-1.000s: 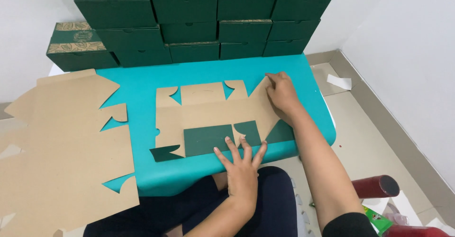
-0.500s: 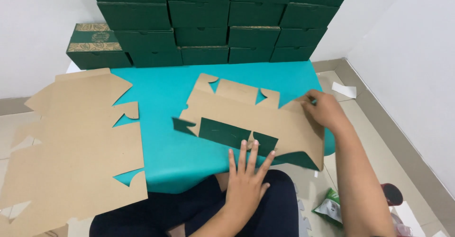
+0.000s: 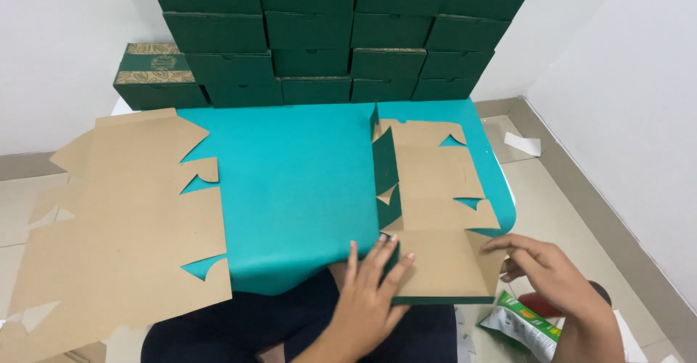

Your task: Assembling pre-cut cardboard boxes by folding and tucking flaps into place.

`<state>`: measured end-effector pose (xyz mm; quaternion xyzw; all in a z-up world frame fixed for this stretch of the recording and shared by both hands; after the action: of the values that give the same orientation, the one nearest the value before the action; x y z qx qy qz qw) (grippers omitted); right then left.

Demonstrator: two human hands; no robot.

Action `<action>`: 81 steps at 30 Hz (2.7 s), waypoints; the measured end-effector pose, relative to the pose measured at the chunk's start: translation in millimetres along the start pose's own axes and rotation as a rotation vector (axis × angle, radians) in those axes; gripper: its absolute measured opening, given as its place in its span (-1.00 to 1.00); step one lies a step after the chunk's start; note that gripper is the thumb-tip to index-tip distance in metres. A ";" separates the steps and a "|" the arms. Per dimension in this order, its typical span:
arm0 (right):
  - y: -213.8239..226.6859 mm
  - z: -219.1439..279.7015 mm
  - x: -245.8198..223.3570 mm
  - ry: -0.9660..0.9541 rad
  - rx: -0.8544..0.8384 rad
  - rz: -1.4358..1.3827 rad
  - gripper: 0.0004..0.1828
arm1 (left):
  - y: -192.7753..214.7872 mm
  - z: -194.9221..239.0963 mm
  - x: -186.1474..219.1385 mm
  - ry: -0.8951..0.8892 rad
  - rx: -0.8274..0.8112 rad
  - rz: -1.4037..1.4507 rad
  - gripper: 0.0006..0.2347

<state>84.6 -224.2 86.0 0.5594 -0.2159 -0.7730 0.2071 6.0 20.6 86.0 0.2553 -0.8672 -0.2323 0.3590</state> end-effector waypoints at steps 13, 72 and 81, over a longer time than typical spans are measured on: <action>-177.4 77.2 -159.2 1.038 0.364 0.582 -0.87 | 152.6 36.4 -89.7 0.581 0.306 -0.430 -0.31; -230.8 53.7 -168.9 1.042 0.393 0.510 -0.68 | 62.2 42.2 -130.2 0.375 -0.151 -1.094 -0.02; -234.1 43.3 -141.6 1.021 0.006 0.467 -0.12 | 63.0 42.1 -127.7 0.375 -0.137 -1.120 -0.02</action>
<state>65.7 51.9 75.5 0.8005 -0.2088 -0.3370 0.4495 35.6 155.8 31.9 0.6868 -0.5053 -0.3928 0.3445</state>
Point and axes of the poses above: each hand's wrist, its own z-axis away from the middle knuckle, its own y-axis out of the back of the hand, x = y × z, the point moved 9 cm from there along -z, towards the middle knuckle, and after that the axes turned 8 degrees about x, right-handed, at the moved point
